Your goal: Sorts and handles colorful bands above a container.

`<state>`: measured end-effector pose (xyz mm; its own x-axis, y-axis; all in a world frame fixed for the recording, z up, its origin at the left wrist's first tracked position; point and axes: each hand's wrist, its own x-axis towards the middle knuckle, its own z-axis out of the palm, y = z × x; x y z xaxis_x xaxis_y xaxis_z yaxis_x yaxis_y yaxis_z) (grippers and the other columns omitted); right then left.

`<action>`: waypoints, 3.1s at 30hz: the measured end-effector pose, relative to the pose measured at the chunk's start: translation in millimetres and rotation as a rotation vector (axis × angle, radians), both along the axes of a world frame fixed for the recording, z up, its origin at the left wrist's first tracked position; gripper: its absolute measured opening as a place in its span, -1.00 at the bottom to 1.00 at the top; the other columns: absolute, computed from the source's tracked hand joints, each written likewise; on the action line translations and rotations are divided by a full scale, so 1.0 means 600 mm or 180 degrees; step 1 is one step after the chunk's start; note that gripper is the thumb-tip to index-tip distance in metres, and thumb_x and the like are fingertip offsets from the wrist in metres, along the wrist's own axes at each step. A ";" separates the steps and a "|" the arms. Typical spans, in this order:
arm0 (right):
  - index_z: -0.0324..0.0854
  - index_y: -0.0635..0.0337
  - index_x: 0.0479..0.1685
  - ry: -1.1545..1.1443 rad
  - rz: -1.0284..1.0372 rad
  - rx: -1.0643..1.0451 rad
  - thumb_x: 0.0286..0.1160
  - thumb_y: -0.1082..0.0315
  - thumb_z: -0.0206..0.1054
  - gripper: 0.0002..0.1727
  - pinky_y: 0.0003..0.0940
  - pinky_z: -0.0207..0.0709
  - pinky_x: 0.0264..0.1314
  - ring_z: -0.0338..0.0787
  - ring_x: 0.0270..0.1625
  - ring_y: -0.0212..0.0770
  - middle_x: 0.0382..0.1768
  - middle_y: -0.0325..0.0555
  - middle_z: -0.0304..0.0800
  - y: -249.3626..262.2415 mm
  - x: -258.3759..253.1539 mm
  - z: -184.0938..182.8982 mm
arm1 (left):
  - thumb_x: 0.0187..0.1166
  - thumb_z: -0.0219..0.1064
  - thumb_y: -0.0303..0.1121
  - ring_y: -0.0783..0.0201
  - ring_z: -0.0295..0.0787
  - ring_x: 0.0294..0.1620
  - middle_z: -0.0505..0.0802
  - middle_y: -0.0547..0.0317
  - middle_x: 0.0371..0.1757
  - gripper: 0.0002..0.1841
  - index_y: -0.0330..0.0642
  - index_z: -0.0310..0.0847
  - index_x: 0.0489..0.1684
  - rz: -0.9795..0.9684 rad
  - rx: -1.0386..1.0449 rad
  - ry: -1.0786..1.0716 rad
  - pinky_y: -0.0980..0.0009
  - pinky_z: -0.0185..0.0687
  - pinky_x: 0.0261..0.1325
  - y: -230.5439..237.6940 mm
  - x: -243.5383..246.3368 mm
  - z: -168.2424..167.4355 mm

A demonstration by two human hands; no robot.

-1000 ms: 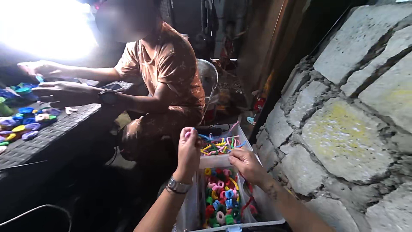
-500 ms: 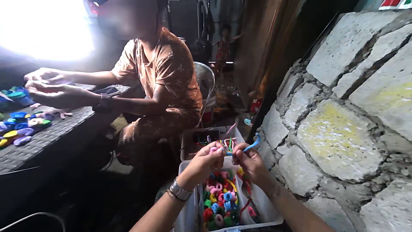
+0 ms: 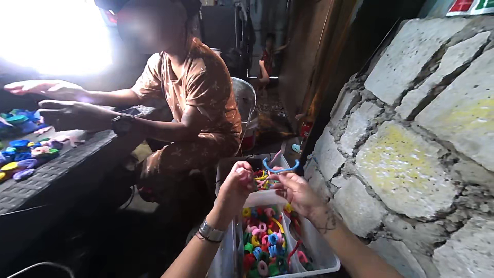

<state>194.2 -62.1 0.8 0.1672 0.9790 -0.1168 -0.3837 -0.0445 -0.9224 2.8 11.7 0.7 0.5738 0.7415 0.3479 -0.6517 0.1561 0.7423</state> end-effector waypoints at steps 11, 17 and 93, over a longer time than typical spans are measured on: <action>0.48 0.32 0.26 -0.0991 0.0686 0.0490 0.66 0.43 0.22 -0.71 -0.40 0.75 0.00 0.80 -0.13 -0.36 -0.03 -0.15 0.73 -0.018 -0.019 -0.009 | 0.71 0.20 -0.32 0.56 0.58 -0.27 0.66 0.28 -0.06 -0.81 -0.17 0.70 -0.02 0.0563 0.0985 0.2139 0.63 0.54 -0.21 -0.030 0.022 0.007; 0.61 0.31 0.14 -0.1191 0.0456 0.0659 0.58 0.49 0.25 -0.77 -0.41 0.79 -0.03 0.84 -0.17 -0.37 -0.14 -0.18 0.82 -0.021 -0.032 -0.017 | 0.81 -0.03 -0.26 0.53 0.60 -0.35 0.65 0.38 -0.26 -0.79 -0.15 0.41 0.12 -0.0002 0.1127 0.1815 0.52 0.58 -0.22 -0.039 0.027 0.000; 0.61 0.34 0.17 -0.2794 0.0748 0.1246 0.54 0.16 0.40 -0.58 -0.37 0.66 0.01 0.77 -0.14 -0.34 -0.11 -0.04 0.79 0.048 -0.028 0.025 | 0.69 0.01 0.02 0.58 0.58 -0.33 0.64 0.32 -0.11 -0.44 -0.24 0.25 0.45 0.0745 0.0687 0.1888 0.62 0.54 -0.30 -0.014 0.020 0.012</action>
